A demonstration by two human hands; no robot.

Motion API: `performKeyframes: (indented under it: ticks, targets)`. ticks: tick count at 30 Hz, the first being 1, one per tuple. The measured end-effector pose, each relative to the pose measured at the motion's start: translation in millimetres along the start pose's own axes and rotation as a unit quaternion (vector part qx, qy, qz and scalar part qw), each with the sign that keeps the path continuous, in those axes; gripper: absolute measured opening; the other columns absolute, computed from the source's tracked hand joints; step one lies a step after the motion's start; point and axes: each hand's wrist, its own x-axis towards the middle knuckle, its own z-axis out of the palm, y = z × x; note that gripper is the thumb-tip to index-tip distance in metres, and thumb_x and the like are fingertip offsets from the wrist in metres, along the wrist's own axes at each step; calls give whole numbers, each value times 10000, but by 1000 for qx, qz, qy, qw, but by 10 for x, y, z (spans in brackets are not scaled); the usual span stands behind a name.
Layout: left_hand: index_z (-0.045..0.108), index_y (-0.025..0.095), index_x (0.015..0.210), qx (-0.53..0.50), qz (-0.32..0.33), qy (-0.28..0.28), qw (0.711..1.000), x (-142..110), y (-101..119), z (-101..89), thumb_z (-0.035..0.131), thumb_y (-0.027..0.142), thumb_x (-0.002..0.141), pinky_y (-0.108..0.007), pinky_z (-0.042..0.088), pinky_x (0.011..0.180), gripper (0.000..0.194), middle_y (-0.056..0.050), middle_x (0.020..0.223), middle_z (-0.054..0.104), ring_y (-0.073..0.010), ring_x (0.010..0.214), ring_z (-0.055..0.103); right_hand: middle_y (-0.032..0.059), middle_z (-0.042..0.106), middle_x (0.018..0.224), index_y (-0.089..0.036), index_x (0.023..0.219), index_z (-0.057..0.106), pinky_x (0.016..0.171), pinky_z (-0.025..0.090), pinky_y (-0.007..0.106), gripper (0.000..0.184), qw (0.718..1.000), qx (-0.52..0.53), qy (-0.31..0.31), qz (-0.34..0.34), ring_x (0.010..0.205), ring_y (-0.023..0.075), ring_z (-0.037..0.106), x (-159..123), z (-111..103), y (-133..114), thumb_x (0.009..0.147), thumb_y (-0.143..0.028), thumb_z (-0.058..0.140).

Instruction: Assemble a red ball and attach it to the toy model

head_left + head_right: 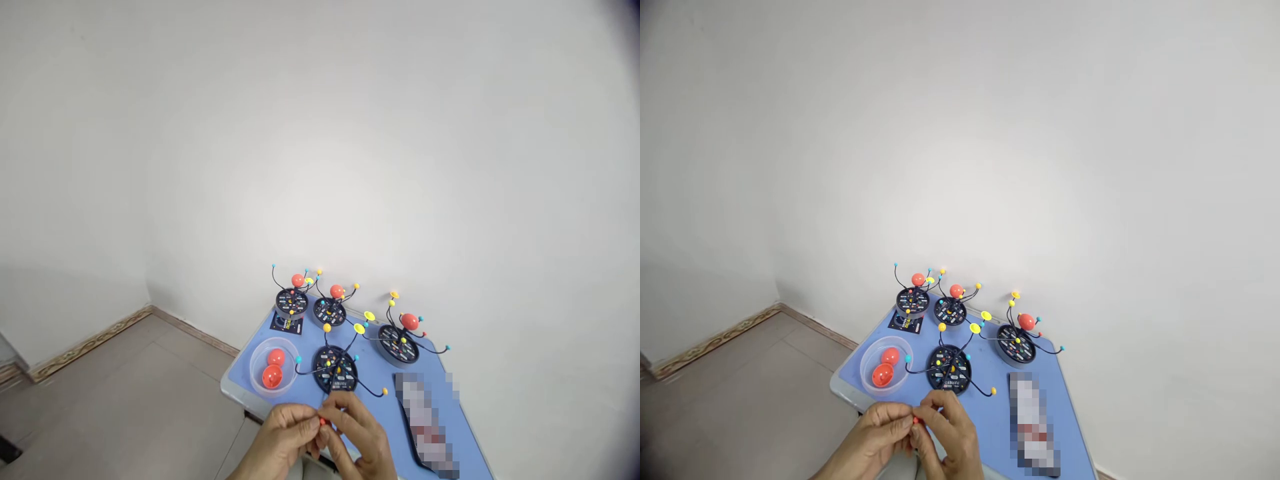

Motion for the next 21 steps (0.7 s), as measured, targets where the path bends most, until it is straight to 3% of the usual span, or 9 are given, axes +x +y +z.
performKeyframes:
  ticks: [6, 15, 21]
  targets:
    - [735, 102, 660, -13, 8, 10, 1000, -35, -6, 80, 825, 399, 699, -234, 422, 629, 313, -49, 635, 631, -121, 618, 534, 73, 645, 937, -216, 1099, 632, 699, 535, 282, 304, 998, -46, 11, -28, 810, 175, 623, 1, -5, -77, 866, -35, 561]
    - [725, 110, 715, 127, 29, 25, 991, -117, 123, 193, 732, 508, 769, -240, 416, 631, 402, -30, 631, 606, -127, 625, 531, 30, 676, 879, -247, 942, 695, 751, 537, 255, 147, 990, 88, 14, 112, 831, 173, 660, -37, -88, -105, 930, -179, 565]
    - [692, 109, 660, 117, 17, 48, 992, -85, 90, 196, 793, 543, 669, -237, 406, 569, 445, -30, 614, 618, -111, 548, 522, 38, 697, 932, -259, 975, 705, 720, 548, 224, 152, 992, 84, 10, 90, 829, 169, 678, -90, -86, -20, 895, -165, 617]
